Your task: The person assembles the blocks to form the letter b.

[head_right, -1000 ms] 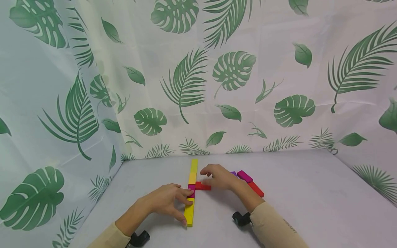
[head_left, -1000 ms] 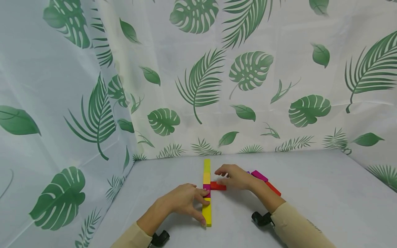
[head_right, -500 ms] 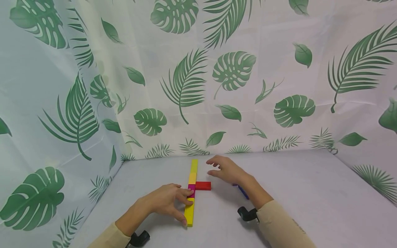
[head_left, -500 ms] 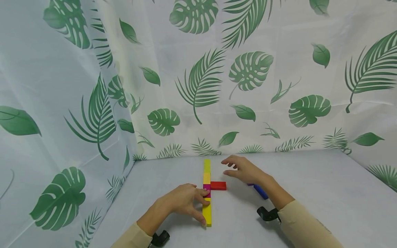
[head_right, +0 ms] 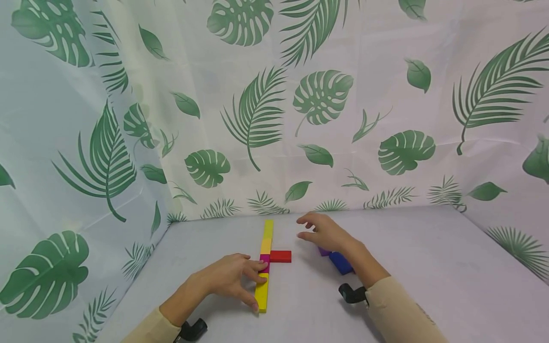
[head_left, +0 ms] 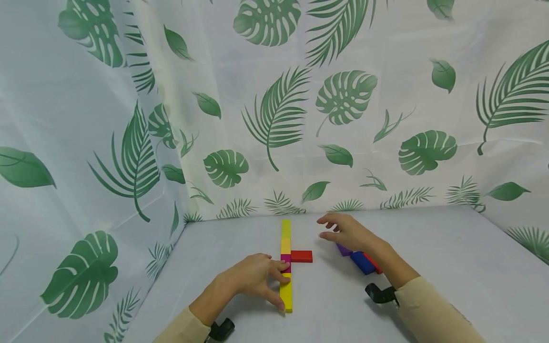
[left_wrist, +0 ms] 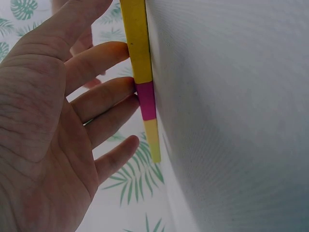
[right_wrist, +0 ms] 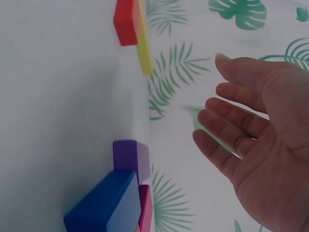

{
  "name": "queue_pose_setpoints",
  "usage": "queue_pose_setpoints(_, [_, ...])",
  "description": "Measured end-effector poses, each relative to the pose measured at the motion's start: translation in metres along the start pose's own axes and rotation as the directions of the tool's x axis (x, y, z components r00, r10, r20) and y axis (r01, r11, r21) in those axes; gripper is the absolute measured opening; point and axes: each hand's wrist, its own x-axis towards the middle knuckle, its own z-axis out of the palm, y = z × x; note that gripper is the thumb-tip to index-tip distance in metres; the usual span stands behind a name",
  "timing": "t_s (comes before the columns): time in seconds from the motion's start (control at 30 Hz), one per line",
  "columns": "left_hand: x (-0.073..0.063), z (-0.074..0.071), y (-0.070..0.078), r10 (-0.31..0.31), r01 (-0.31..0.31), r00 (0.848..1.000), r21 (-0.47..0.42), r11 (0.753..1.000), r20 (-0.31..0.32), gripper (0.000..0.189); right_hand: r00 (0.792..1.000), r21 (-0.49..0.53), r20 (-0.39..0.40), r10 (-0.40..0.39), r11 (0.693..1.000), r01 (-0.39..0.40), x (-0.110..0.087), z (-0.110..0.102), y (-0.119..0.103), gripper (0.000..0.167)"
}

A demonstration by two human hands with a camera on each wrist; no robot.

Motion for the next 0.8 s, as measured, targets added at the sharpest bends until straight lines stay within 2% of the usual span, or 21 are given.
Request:
queue_pose_setpoints(0.33, [-0.001,0.000,0.001,0.010,-0.010,1.000,0.021,1.000,-0.011,0.068,1.000,-0.009,-0.012,0.019,1.000,-0.019,-0.015,-0.013,0.015,0.042])
queue_pose_setpoints(0.8, [-0.002,0.000,0.001,0.010,-0.010,1.000,0.014,1.000,-0.012,0.067,1.000,0.008,0.003,0.013,1.000,-0.013,-0.017,-0.016,0.023,0.044])
